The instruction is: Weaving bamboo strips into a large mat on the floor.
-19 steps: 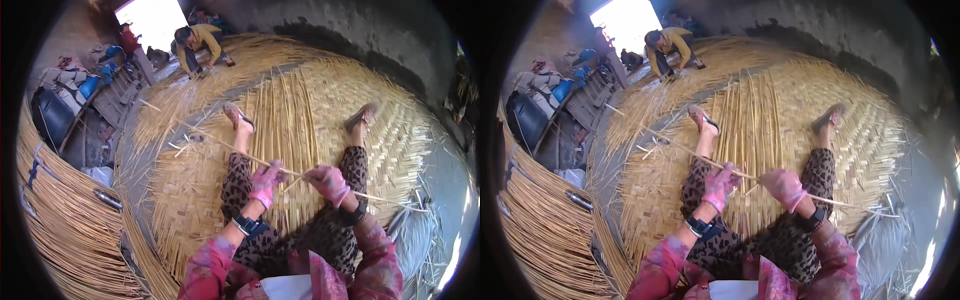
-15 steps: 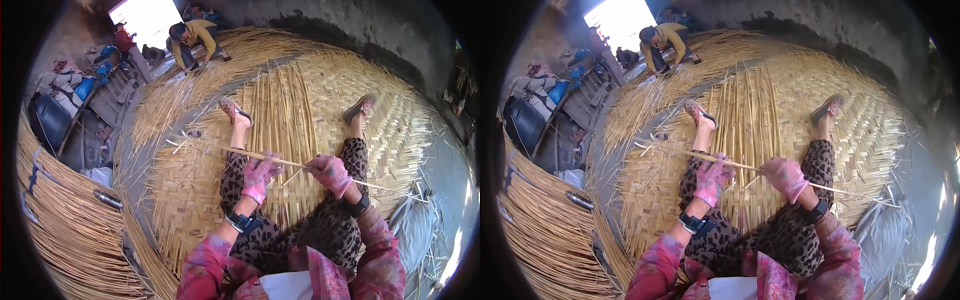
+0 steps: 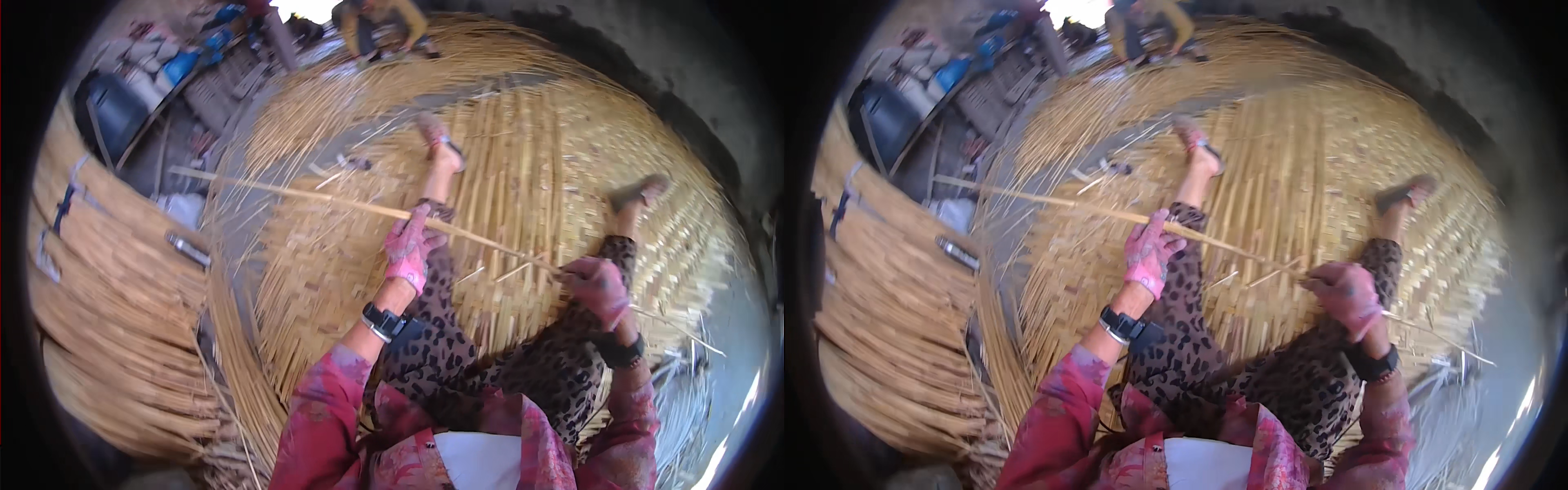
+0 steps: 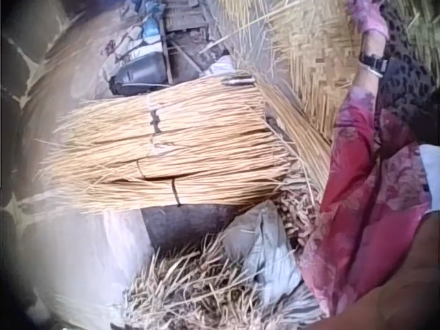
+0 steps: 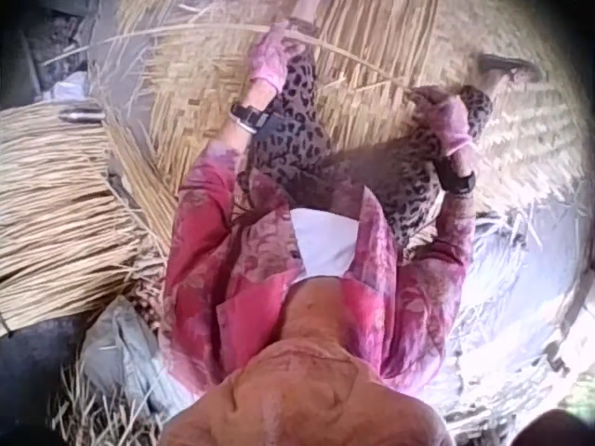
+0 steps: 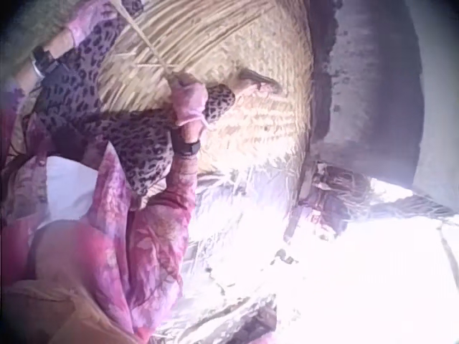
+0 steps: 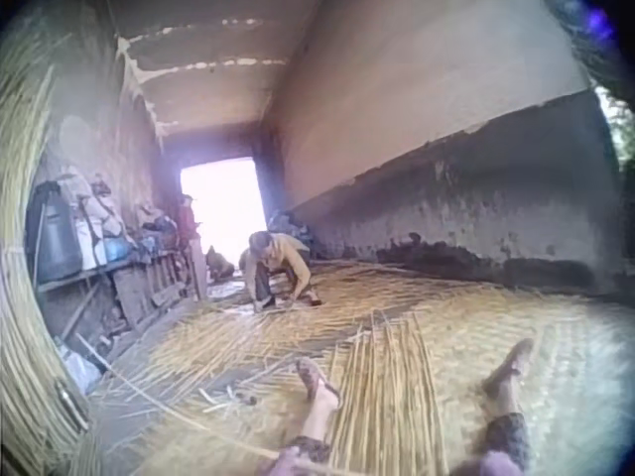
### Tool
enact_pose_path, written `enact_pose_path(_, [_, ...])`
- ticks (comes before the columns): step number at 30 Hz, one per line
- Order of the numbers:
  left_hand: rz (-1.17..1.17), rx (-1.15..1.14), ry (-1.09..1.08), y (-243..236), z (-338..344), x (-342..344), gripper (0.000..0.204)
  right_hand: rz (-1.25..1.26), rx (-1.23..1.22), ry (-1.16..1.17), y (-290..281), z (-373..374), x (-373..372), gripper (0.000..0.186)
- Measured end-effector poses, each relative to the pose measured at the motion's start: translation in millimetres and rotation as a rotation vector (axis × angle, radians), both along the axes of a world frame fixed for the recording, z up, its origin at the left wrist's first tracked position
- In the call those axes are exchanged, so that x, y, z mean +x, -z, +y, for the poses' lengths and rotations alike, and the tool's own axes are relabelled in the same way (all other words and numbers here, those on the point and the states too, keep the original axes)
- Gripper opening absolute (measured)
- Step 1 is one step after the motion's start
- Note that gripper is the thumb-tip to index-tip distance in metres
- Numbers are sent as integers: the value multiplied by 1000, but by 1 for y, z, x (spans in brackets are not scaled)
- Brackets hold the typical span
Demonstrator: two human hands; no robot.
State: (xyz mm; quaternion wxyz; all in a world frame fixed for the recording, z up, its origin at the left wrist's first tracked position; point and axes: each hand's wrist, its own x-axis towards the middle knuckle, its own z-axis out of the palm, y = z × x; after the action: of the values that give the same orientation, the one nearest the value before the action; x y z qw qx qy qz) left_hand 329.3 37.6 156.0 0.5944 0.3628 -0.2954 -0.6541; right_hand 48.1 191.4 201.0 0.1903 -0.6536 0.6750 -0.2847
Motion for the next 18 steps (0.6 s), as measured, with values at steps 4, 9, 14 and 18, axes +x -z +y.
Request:
enact_pose_path(4, [149, -26, -188, 2, -6, 98, 18, 324, -372, 37, -2, -18, -3, 38])
enact_pose_path(9, [74, -300, -546, 31, 93, 384, 10, 195, -509, -153, 4, -75, 11, 45])
enact_pose_path(14, [36, -125, -1428, 74, 306, 501, 21, -123, -253, -298, 29, -133, 10, 32])
enact_pose_path(18, [133, -2, -1658, 135, 420, 452, 25, -194, -37, -412, 29, -168, 18, 21])
